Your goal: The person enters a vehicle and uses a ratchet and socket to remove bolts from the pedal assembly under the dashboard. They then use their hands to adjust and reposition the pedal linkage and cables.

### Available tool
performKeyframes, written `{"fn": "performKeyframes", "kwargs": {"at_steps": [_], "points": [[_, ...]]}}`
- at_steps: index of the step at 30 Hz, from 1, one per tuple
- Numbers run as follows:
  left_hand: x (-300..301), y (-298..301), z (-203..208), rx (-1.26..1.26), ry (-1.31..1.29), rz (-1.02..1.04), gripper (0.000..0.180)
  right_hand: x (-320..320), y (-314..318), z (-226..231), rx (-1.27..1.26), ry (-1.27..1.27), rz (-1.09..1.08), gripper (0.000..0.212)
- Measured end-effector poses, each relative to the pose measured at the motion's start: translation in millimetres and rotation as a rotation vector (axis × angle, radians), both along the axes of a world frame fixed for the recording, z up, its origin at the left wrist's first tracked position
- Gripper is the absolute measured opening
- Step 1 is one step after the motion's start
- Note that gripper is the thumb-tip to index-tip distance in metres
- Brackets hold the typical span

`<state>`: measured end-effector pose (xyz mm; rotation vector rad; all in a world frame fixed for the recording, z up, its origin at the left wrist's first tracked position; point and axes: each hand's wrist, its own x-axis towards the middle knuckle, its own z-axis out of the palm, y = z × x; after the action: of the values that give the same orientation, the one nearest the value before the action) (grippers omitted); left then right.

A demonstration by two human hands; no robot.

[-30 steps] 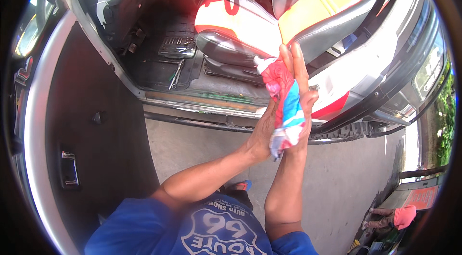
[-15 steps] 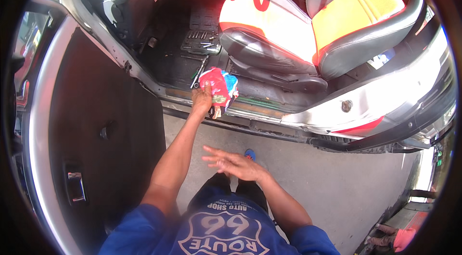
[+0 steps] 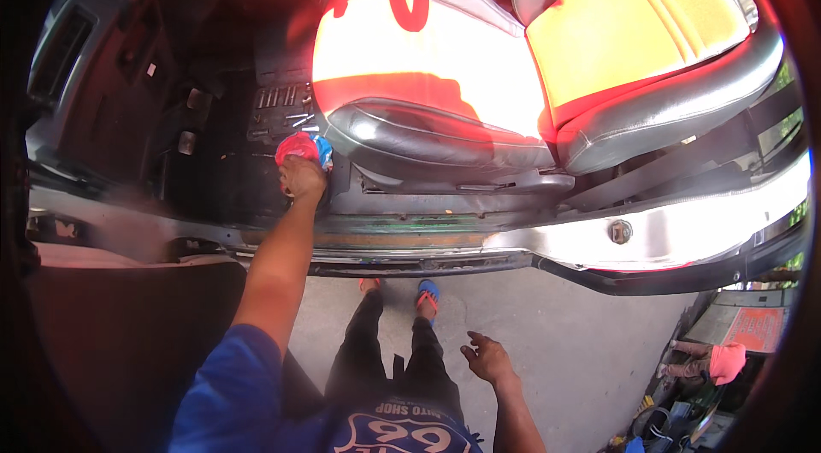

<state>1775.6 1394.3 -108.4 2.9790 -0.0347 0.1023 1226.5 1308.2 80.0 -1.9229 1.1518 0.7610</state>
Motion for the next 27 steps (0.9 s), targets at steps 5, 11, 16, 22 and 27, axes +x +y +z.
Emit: {"fn": "performKeyframes", "kwargs": {"at_steps": [5,11,16,22,27], "points": [[7.8,14.8,-26.1,0.249,-0.037,-0.301,0.055,22.9,28.2,2.2,0.133,0.071,-0.068,0.052],[30.3,25.5,9.7,-0.087,0.14,-0.47,0.054,56.4,26.9,12.2,0.118,-0.074,0.071,0.047],[32.7,51.7,70.0,-0.299,0.059,-0.243,0.037,82.8,10.1,18.2,0.003,-0.225,0.034,0.042],[27.1,115.4,161.9,-1.083,-0.271,-0.033,0.045,129.2,16.6,23.5,0.137,-0.419,0.199,0.04],[-61.4,130.2,247.0,-1.687,-0.194,0.04,0.058,200.4,34.9,43.9,0.545,-0.687,-0.01,0.04]]}}
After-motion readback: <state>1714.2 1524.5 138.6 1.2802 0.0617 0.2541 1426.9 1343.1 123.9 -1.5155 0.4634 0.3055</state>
